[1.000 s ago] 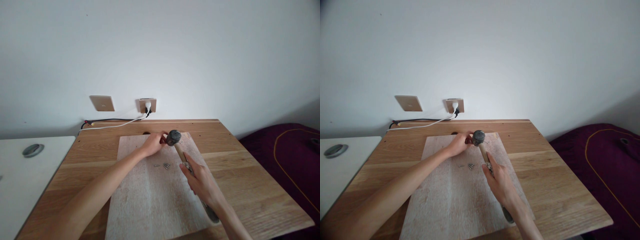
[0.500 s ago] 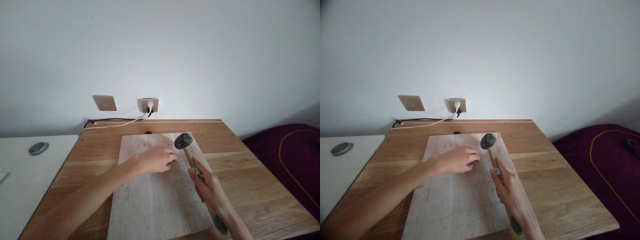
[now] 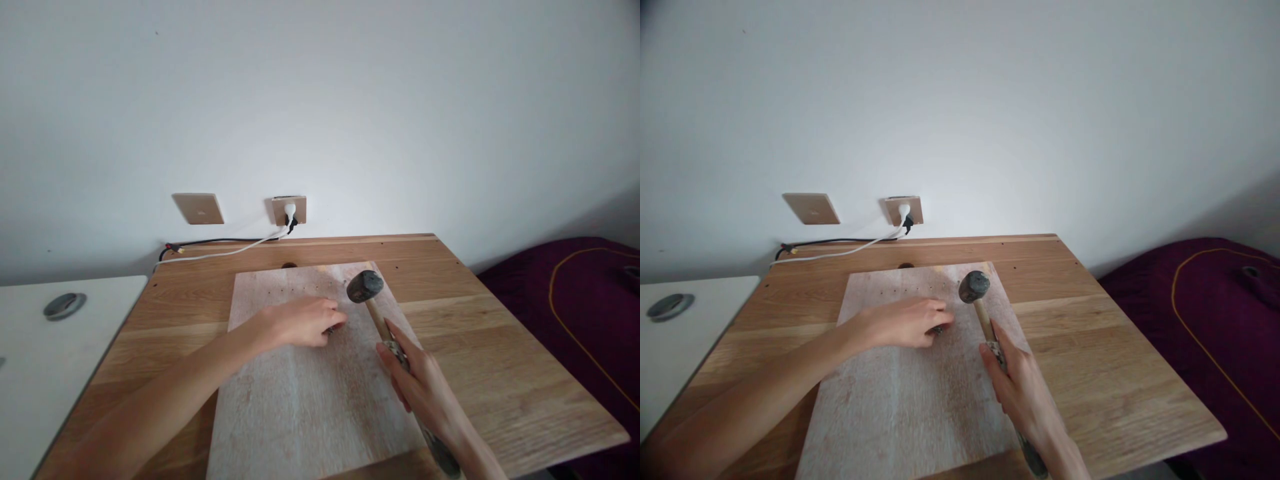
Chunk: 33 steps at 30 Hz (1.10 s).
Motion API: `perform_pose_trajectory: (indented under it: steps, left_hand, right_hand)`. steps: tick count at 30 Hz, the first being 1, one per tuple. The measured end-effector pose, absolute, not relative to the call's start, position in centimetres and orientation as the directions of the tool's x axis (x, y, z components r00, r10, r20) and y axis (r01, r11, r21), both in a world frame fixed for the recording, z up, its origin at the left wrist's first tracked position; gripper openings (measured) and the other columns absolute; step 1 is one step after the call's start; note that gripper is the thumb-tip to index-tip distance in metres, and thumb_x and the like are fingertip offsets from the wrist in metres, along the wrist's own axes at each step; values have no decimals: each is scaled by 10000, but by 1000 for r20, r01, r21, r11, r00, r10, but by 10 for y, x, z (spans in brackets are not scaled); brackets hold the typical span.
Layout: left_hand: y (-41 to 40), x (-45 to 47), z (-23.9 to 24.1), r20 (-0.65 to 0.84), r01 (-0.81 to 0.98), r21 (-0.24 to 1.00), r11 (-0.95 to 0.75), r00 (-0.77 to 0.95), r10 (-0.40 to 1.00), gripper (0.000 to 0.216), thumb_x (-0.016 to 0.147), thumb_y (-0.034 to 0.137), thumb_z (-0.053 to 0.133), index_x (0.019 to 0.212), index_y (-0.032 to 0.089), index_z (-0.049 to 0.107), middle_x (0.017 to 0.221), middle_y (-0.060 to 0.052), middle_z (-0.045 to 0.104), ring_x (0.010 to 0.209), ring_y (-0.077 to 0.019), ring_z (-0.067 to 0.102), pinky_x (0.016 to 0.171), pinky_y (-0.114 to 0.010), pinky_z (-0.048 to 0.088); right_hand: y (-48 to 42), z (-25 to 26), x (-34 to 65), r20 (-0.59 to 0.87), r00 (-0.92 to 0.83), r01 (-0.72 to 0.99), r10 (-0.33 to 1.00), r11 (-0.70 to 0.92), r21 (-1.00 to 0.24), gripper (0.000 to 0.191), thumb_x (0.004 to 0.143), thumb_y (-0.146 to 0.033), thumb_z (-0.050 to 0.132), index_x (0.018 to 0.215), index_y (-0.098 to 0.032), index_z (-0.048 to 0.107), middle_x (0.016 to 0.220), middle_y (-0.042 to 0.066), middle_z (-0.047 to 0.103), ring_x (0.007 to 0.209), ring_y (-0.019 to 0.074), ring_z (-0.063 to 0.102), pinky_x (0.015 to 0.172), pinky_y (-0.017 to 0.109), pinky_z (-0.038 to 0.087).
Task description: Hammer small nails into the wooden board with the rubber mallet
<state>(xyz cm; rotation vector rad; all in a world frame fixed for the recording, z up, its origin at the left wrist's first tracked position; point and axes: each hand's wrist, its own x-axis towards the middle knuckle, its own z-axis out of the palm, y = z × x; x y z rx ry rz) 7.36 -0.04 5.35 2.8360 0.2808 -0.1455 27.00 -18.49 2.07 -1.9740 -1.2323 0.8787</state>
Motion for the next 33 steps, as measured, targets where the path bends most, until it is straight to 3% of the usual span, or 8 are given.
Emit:
perform_pose_trajectory:
  steps: [5, 7, 13, 17, 20, 23, 26, 33]
  left_hand:
    - [-7, 71, 42, -37, 165, 131, -978, 986, 161, 159, 870, 107, 724, 1005, 190, 721, 935, -80, 722, 862, -254, 719, 699, -335, 492]
    - [-8, 70, 39, 6, 145, 131, -981, 989, 147, 162, 867, 83, 713, 986, 193, 717, 924, -76, 720, 858, -252, 720, 700, -337, 496]
    - [-5, 66, 44, 51, 133, 319, -938, 986, 158, 220, 907, 9, 625, 938, 207, 715, 878, -32, 711, 776, -184, 703, 647, -290, 465]
    - [6, 63, 48, 84, 112, 515, -850, 980, 180, 327, 911, -22, 602, 1083, 223, 735, 1004, -34, 770, 894, -178, 729, 786, -272, 510]
    - [23, 62, 43, 149, 140, 633, -761, 943, 297, 274, 931, 32, 624, 1095, 216, 743, 1043, -34, 786, 888, -170, 724, 837, -286, 523]
    - [43, 65, 30, 221, 219, 720, -658, 827, 517, 157, 911, 71, 672, 981, 189, 749, 949, -26, 785, 843, -162, 713, 818, -282, 531]
    - [55, 67, 12, 247, 290, 752, -592, 709, 660, 102, 886, 78, 690, 904, 166, 736, 845, -21, 765, 775, -159, 699, 764, -273, 531]
    - [53, 65, -13, 285, 309, 711, -632, 694, 661, 116, 889, 91, 671, 886, 182, 743, 859, -30, 738, 796, -178, 672, 778, -300, 522]
  right_hand:
    - [-184, 26, 268, -199, 313, 488, 929, -337, -805, 675, 1029, -561, 484, 1530, -108, 496, 488, -102, 477, 408, 153, 527, 413, 240, 400]
    - [-184, 27, 267, -204, 325, 479, 923, -347, -806, 693, 1016, -560, 495, 1537, -103, 491, 487, -100, 479, 405, 156, 523, 403, 242, 393]
    - [-184, 24, 269, -195, 328, 478, 924, -340, -810, 688, 1006, -541, 516, 1541, -110, 483, 484, -103, 477, 402, 153, 517, 391, 235, 379]
    - [-185, 25, 268, -191, 323, 479, 927, -334, -812, 690, 1020, -562, 495, 1542, -110, 475, 478, -111, 454, 401, 154, 516, 391, 235, 388]
    - [-185, 26, 268, -195, 316, 484, 928, -335, -808, 695, 1030, -566, 478, 1553, -109, 459, 469, -114, 452, 399, 154, 520, 393, 231, 395]
    - [-184, 24, 268, -199, 319, 478, 927, -338, -810, 706, 1031, -562, 478, 1576, -116, 433, 467, -115, 457, 389, 151, 518, 390, 228, 397]
    - [-183, 23, 267, -205, 325, 471, 923, -346, -812, 704, 1020, -557, 493, 1578, -130, 441, 474, -110, 474, 378, 149, 511, 383, 229, 400]
    - [-182, 28, 263, -212, 312, 473, 926, -345, -810, 699, 1012, -574, 496, 1541, -118, 485, 456, -110, 460, 369, 151, 501, 381, 234, 389]
